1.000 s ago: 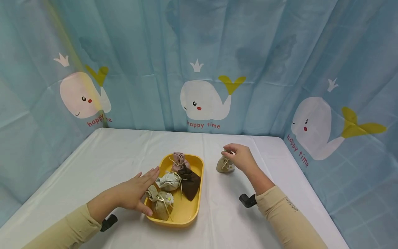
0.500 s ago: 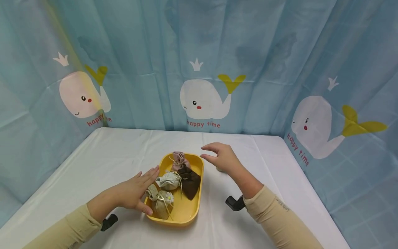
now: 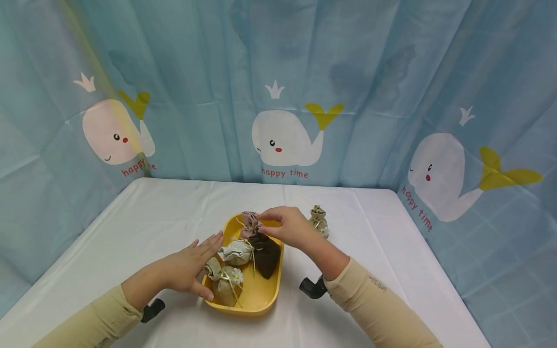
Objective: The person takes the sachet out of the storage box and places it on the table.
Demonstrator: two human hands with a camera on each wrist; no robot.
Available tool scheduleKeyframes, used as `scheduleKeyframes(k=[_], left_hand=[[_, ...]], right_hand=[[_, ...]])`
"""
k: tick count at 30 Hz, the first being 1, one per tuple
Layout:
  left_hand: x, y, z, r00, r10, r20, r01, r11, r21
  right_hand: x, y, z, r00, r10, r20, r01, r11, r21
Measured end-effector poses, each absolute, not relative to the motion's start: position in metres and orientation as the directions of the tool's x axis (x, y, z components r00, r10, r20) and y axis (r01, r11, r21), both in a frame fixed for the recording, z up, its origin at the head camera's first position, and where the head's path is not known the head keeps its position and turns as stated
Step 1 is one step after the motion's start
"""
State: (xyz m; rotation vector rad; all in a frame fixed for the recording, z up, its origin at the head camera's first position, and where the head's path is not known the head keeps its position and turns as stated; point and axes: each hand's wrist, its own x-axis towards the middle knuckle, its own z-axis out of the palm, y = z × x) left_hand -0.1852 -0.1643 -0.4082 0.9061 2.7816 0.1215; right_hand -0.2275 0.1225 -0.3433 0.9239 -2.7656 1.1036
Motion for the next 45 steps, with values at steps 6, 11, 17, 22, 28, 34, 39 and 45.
scheduleKeyframes(k=[6, 11, 17, 22, 28, 34, 39, 45], left_hand=[[-0.184, -0.164, -0.407, -0.786, 0.595, -0.169, 0.576, 0.804, 0.150], [-0.185, -0.164, -0.407, -0.785, 0.594, -0.175, 0.573, 0.804, 0.156], [-0.186, -0.165, -0.408, -0.784, 0.599, -0.165, 0.578, 0.801, 0.159], [-0.185, -0.165, -0.407, -0.782, 0.603, -0.161, 0.581, 0.797, 0.163], [-0.184, -0.165, -0.406, -0.781, 0.604, -0.161, 0.580, 0.796, 0.171], [-0.184, -0.165, -0.406, -0.779, 0.604, -0.168, 0.578, 0.796, 0.179], [-0.183, -0.165, -0.405, -0.781, 0.602, -0.169, 0.577, 0.798, 0.175], [-0.183, -0.164, -0.403, -0.779, 0.604, -0.169, 0.580, 0.796, 0.170]], right_hand=[[-0.235, 0.114, -0.352, -0.841, -0.527, 0.119, -0.459, 0.579, -0.674], [-0.241, 0.111, -0.358, -0.859, -0.511, 0.038, -0.408, 0.637, -0.653], [-0.247, 0.110, -0.366, -0.862, -0.506, -0.030, -0.391, 0.702, -0.595], [-0.248, 0.109, -0.369, -0.841, -0.540, -0.039, -0.428, 0.707, -0.564], [-0.248, 0.107, -0.370, -0.850, -0.527, -0.019, -0.438, 0.724, -0.533], [-0.245, 0.109, -0.367, -0.856, -0.517, 0.011, -0.447, 0.729, -0.519], [-0.242, 0.113, -0.358, -0.865, -0.496, 0.070, -0.460, 0.732, -0.502], [-0.237, 0.119, -0.341, -0.876, -0.471, 0.108, -0.449, 0.712, -0.540]])
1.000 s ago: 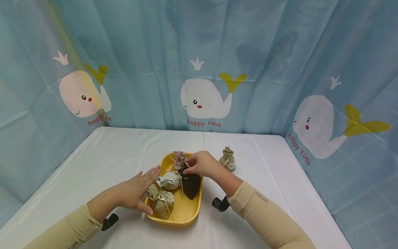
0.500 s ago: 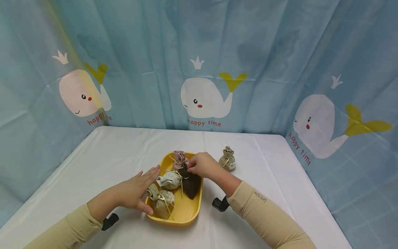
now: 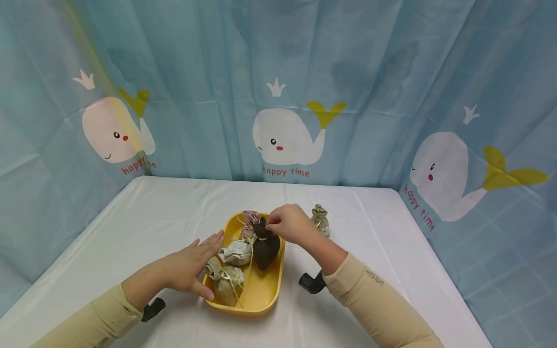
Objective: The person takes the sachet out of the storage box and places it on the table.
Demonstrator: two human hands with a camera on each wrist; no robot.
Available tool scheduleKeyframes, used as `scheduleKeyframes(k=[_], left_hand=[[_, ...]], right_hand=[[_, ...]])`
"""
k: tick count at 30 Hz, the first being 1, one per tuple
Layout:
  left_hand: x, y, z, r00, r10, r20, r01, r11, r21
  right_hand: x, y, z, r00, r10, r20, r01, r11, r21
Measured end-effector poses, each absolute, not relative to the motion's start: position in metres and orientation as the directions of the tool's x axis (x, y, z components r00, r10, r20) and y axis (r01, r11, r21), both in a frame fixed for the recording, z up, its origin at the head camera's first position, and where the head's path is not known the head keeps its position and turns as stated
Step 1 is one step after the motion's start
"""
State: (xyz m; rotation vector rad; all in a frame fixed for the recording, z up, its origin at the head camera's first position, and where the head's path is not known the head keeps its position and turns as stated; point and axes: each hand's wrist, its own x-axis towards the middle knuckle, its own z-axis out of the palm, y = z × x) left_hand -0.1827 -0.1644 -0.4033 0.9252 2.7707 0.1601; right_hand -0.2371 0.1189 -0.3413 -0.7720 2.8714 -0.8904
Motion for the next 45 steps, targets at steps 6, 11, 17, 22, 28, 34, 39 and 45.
scheduleKeyframes(k=[6, 11, 17, 22, 28, 34, 39, 45], left_hand=[[-0.183, -0.164, -0.404, -0.780, 0.600, -0.177, 0.573, 0.799, 0.183], [-0.184, -0.164, -0.404, -0.782, 0.597, -0.180, 0.570, 0.801, 0.184], [-0.184, -0.165, -0.405, -0.780, 0.600, -0.175, 0.577, 0.799, 0.169], [-0.184, -0.165, -0.404, -0.781, 0.599, -0.178, 0.573, 0.800, 0.178], [-0.184, -0.166, -0.406, -0.779, 0.605, -0.165, 0.584, 0.796, 0.160], [-0.185, -0.165, -0.406, -0.777, 0.609, -0.161, 0.583, 0.792, 0.180], [-0.184, -0.165, -0.405, -0.776, 0.608, -0.170, 0.583, 0.793, 0.175], [-0.184, -0.165, -0.406, -0.779, 0.603, -0.172, 0.581, 0.797, 0.163]], right_hand=[[-0.233, 0.128, -0.327, -0.901, -0.418, 0.120, -0.405, 0.706, -0.581], [-0.231, 0.138, -0.313, -0.929, -0.346, 0.130, -0.351, 0.714, -0.606], [-0.233, 0.154, -0.302, -0.945, -0.287, 0.158, -0.322, 0.729, -0.604], [-0.234, 0.170, -0.298, -0.956, -0.239, 0.173, -0.294, 0.729, -0.618], [-0.236, 0.188, -0.298, -0.968, -0.174, 0.182, -0.250, 0.745, -0.619], [-0.239, 0.206, -0.306, -0.982, -0.122, 0.146, -0.187, 0.768, -0.613], [-0.242, 0.220, -0.315, -0.988, -0.087, 0.127, -0.147, 0.781, -0.607], [-0.245, 0.231, -0.325, -0.994, -0.061, 0.096, -0.107, 0.784, -0.611]])
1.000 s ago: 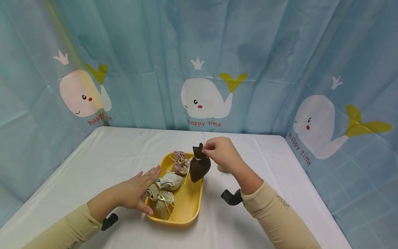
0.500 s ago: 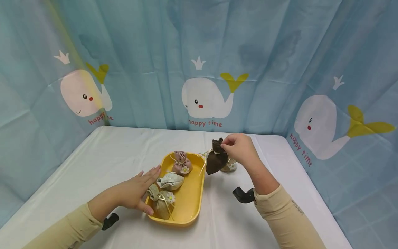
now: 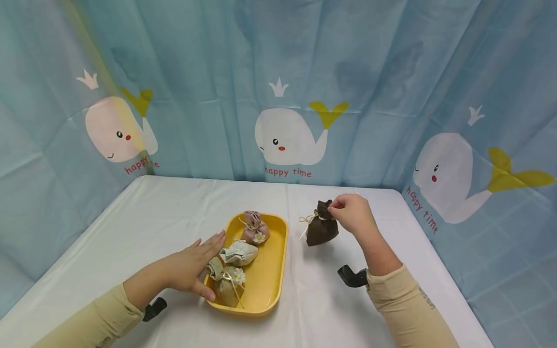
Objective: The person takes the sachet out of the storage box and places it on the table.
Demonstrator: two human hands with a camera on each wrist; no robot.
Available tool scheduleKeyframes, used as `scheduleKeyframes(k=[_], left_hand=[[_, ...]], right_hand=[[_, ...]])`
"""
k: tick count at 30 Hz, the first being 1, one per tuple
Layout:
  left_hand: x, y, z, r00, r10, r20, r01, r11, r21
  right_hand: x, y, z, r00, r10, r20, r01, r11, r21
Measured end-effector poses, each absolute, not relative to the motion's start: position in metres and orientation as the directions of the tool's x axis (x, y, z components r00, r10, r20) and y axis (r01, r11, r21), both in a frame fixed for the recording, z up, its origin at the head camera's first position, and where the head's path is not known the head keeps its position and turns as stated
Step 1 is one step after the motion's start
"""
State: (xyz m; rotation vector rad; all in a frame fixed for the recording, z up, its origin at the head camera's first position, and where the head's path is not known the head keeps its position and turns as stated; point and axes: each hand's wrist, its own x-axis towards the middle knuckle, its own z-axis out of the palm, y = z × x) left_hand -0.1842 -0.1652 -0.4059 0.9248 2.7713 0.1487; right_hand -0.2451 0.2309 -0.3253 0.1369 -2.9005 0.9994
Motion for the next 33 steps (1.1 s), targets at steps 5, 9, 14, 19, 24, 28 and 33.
scheduleKeyframes(k=[5, 9, 14, 19, 24, 28, 33], left_hand=[[-0.184, -0.166, -0.407, -0.777, 0.606, -0.170, 0.584, 0.795, 0.160], [-0.185, -0.166, -0.408, -0.775, 0.609, -0.169, 0.586, 0.793, 0.166], [-0.185, -0.166, -0.408, -0.778, 0.605, -0.171, 0.582, 0.796, 0.167], [-0.185, -0.166, -0.407, -0.782, 0.600, -0.172, 0.575, 0.800, 0.172], [-0.185, -0.165, -0.407, -0.781, 0.601, -0.170, 0.575, 0.798, 0.181], [-0.185, -0.165, -0.407, -0.783, 0.597, -0.173, 0.573, 0.801, 0.174], [-0.186, -0.165, -0.408, -0.784, 0.597, -0.171, 0.570, 0.801, 0.181]], right_hand=[[-0.248, 0.236, -0.336, -0.998, -0.042, 0.053, -0.066, 0.781, -0.621], [-0.249, 0.239, -0.345, -0.999, -0.036, 0.038, -0.052, 0.772, -0.634], [-0.250, 0.239, -0.356, -0.999, -0.031, 0.032, -0.045, 0.768, -0.639], [-0.250, 0.237, -0.367, -0.999, -0.037, -0.018, -0.017, 0.774, -0.633], [-0.251, 0.237, -0.374, -0.998, -0.029, -0.057, 0.012, 0.781, -0.624], [-0.252, 0.238, -0.374, -0.998, -0.036, -0.054, 0.005, 0.781, -0.625], [-0.255, 0.239, -0.372, -0.997, -0.038, -0.070, 0.013, 0.787, -0.617]])
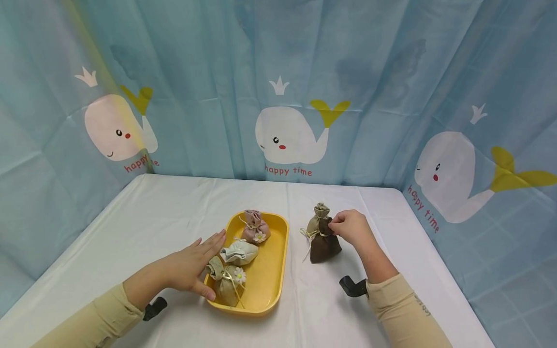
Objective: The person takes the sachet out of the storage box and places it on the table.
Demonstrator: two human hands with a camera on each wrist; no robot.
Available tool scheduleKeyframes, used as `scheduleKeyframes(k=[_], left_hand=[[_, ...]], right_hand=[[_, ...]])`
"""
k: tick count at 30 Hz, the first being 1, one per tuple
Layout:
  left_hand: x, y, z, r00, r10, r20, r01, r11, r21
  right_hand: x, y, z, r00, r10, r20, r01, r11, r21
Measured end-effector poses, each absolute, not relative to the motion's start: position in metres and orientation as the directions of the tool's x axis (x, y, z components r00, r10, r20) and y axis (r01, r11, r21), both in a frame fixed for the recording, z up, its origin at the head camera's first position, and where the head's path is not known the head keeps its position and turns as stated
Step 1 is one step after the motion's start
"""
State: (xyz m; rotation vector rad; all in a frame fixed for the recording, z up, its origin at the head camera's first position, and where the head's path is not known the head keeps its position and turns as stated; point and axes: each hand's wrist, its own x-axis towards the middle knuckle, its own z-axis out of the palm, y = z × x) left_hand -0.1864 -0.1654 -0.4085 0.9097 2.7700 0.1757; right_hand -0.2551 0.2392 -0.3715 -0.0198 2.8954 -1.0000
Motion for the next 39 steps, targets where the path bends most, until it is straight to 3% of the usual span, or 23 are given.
scheduleKeyframes(k=[12, 24, 39], left_hand=[[-0.186, -0.165, -0.406, -0.779, 0.603, -0.170, 0.577, 0.797, 0.180], [-0.185, -0.165, -0.406, -0.781, 0.596, -0.186, 0.569, 0.803, 0.178], [-0.187, -0.165, -0.406, -0.776, 0.600, -0.194, 0.572, 0.799, 0.182]], right_hand=[[-0.258, 0.232, -0.345, -0.995, -0.091, 0.045, -0.099, 0.788, -0.608], [-0.241, 0.171, -0.320, -0.956, -0.274, 0.102, -0.266, 0.674, -0.689], [-0.234, 0.110, -0.332, -0.876, -0.481, 0.043, -0.359, 0.589, -0.724]])
